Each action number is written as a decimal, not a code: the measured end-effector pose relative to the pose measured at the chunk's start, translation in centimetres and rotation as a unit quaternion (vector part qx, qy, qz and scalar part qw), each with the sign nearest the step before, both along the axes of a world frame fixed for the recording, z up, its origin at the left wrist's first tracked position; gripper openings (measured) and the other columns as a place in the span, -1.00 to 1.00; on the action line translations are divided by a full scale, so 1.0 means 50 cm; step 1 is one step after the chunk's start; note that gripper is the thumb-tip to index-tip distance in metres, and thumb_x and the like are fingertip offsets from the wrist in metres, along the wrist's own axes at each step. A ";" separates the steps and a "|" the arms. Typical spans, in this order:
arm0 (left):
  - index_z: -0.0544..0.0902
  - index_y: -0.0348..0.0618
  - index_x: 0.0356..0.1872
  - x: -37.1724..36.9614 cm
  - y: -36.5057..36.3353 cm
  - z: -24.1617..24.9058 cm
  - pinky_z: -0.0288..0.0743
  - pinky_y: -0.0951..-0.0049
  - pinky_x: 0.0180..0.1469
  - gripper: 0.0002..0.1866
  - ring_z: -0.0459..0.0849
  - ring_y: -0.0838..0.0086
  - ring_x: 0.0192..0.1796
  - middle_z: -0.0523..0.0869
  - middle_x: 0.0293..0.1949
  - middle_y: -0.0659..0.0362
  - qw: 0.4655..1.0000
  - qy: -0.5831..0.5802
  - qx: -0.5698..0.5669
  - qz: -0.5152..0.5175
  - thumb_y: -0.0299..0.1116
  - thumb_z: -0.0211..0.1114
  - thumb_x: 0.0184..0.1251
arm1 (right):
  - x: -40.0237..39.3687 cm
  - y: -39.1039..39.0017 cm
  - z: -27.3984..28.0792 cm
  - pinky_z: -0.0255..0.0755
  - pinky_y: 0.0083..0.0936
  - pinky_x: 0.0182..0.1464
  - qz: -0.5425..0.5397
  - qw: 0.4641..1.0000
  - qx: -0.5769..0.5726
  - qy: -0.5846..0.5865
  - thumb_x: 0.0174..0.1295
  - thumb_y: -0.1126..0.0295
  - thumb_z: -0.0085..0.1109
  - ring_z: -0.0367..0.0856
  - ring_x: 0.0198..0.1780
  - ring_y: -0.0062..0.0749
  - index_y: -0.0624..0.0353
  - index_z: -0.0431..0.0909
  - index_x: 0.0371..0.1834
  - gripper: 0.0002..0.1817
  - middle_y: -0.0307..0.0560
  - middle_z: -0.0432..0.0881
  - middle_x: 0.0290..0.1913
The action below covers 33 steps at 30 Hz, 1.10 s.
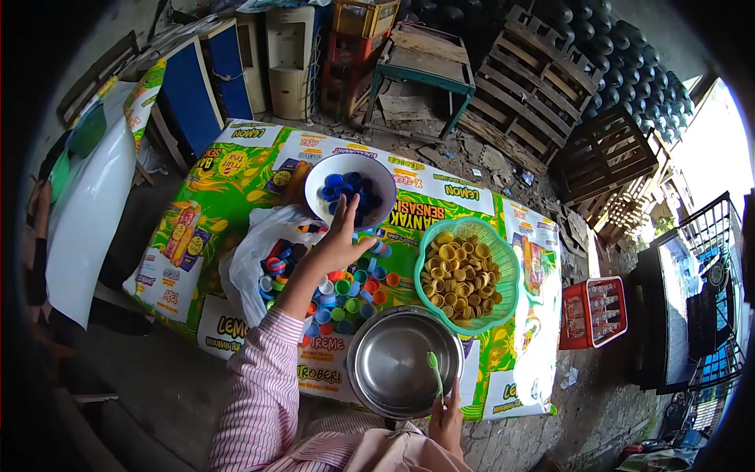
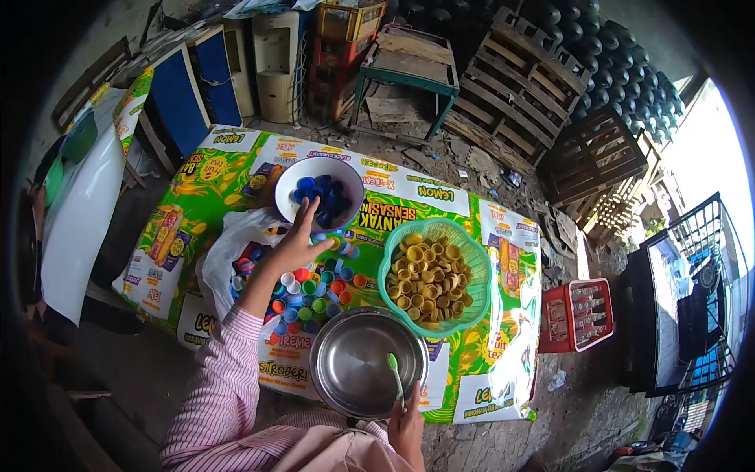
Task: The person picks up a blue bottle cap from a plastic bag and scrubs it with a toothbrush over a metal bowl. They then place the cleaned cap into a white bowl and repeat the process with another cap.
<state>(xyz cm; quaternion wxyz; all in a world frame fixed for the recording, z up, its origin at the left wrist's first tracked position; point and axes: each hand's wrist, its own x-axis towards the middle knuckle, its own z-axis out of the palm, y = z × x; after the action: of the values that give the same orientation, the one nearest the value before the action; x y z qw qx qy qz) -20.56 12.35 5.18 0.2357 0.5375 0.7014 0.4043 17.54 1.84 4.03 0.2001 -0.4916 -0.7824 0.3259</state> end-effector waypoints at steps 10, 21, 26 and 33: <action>0.42 -0.25 -0.22 0.110 -0.355 -0.053 0.47 0.29 -0.20 -0.80 0.57 0.15 -0.23 0.53 -0.25 0.02 0.966 0.123 0.001 0.229 -0.57 0.19 0.13 | 0.005 0.044 0.003 0.20 -0.48 -0.61 0.054 0.997 -0.045 0.033 0.19 0.52 0.06 0.37 -0.68 -0.40 0.31 -0.04 0.39 -0.29 0.04 0.44 -0.56; 0.50 -0.12 -0.22 0.110 -0.287 -0.105 0.40 0.20 -0.13 -0.77 0.52 0.15 -0.12 0.51 -0.22 0.10 0.947 0.220 0.024 0.231 -0.46 0.27 0.06 | 0.017 0.053 0.005 0.28 -0.37 -0.59 0.143 0.988 -0.001 0.059 0.18 0.53 0.08 0.47 -0.68 -0.18 0.31 0.01 0.37 -0.32 0.10 0.47 -0.63; 0.54 -0.02 -0.17 0.103 -0.229 -0.138 0.28 0.22 -0.05 -0.68 0.43 0.32 -0.02 0.51 -0.17 0.19 0.864 0.398 -0.117 0.286 -0.26 0.35 0.01 | 0.025 0.053 0.022 0.26 -0.41 -0.60 0.152 0.986 -0.013 0.066 0.18 0.54 0.08 0.44 -0.71 -0.28 0.33 0.03 0.36 -0.33 0.05 0.44 -0.66; 0.55 -0.07 -0.07 0.091 -0.229 -0.151 0.39 0.17 -0.09 -0.74 0.55 0.34 -0.14 0.57 -0.14 0.11 0.892 0.327 0.016 0.311 -0.26 0.18 0.24 | 0.041 0.050 0.007 0.21 -0.45 -0.62 0.123 0.988 0.023 0.094 0.16 0.56 0.09 0.36 -0.74 -0.35 0.33 0.08 0.34 -0.35 -0.03 0.40 -0.70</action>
<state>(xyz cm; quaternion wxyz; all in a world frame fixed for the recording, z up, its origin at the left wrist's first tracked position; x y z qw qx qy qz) -15.99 0.90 -2.35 -0.1536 0.3976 0.8636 0.2692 19.57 4.36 4.40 0.2423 -0.3538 -0.8221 0.3745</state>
